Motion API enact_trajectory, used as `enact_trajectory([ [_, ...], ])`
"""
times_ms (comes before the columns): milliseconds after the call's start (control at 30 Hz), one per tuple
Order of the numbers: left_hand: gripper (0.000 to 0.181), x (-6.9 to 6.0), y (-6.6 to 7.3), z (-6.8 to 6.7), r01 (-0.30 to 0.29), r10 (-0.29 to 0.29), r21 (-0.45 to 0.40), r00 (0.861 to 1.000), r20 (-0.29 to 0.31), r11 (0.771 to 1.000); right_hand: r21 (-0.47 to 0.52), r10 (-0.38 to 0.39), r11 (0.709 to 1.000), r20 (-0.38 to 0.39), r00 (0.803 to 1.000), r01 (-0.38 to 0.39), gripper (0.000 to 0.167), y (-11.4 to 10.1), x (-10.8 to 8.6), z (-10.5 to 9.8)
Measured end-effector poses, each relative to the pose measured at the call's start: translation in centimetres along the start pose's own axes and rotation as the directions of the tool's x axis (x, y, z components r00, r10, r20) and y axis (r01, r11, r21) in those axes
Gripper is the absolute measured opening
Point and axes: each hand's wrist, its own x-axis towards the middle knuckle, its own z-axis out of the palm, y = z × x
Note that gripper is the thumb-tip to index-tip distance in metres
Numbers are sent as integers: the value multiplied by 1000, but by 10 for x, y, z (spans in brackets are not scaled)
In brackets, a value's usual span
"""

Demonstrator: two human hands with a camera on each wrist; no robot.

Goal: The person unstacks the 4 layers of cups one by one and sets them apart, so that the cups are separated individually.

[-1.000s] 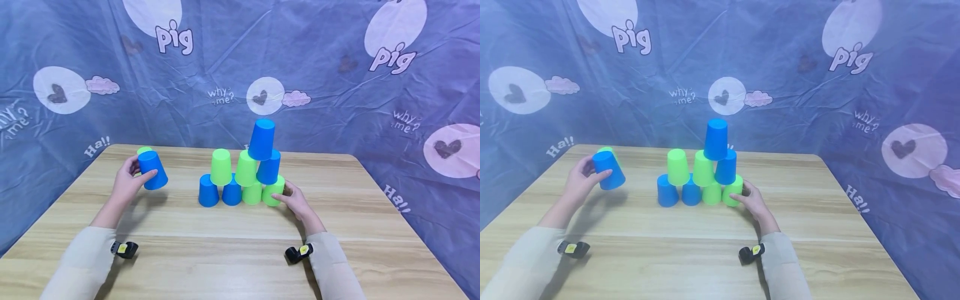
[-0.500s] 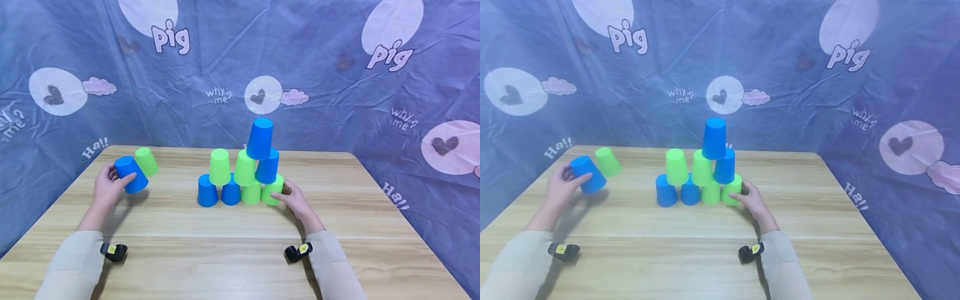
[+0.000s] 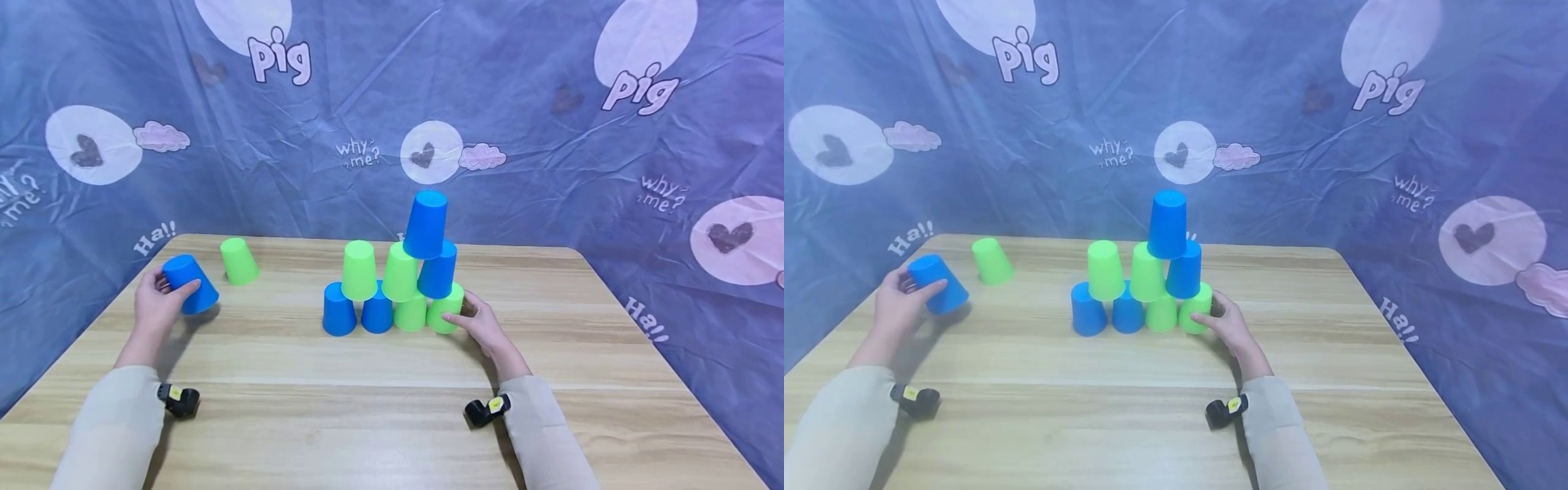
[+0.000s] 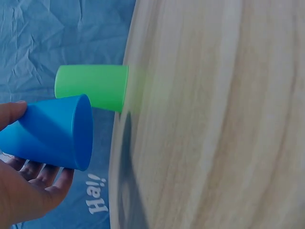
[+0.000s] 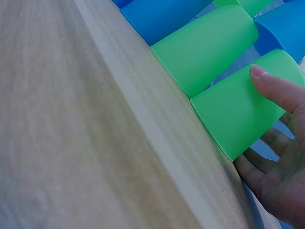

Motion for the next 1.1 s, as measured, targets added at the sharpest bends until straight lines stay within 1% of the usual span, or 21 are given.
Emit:
enact_trajectory([
  [167, 90, -1, 0, -5, 41, -39, 45, 999, -28, 998, -1, 3, 1000, 9, 1000, -3, 64, 1, -1, 1],
  [300, 90, -3, 6, -5, 73, -71, 77, 997, -33, 994, 2, 6, 1000, 6, 1000, -6, 65, 3, -2, 1],
  [400, 89, -2, 11, -3, 90, -87, 75, 995, -39, 993, 3, 6, 1000, 3, 1000, -6, 66, 3, -1, 1],
  [467, 88, 2, 11, -1, 89, -86, 76, 995, -45, 993, 2, 6, 1000, 4, 1000, -6, 66, 3, -1, 1],
  [533, 87, 6, 9, 1, 82, -79, 59, 995, -56, 995, 0, 5, 1000, 4, 1000, -5, 65, 3, -1, 1],
  [667, 87, 17, 0, 4, 63, -58, 57, 995, -84, 996, -5, 1, 1000, 4, 1000, -1, 66, 2, 0, 1],
  [800, 88, 25, -6, 8, 61, -54, 69, 994, -97, 996, -2, 5, 1000, 5, 1000, -5, 66, 1, 0, 1],
  [967, 85, 31, -6, 14, 48, -42, 62, 995, -90, 997, 3, 10, 1000, -4, 1000, -10, 67, 0, -1, 0],
  [1100, 78, 32, -5, 16, 50, -43, 56, 993, -112, 997, 3, -2, 1000, -2, 1000, 2, 66, 1, 0, 0],
])
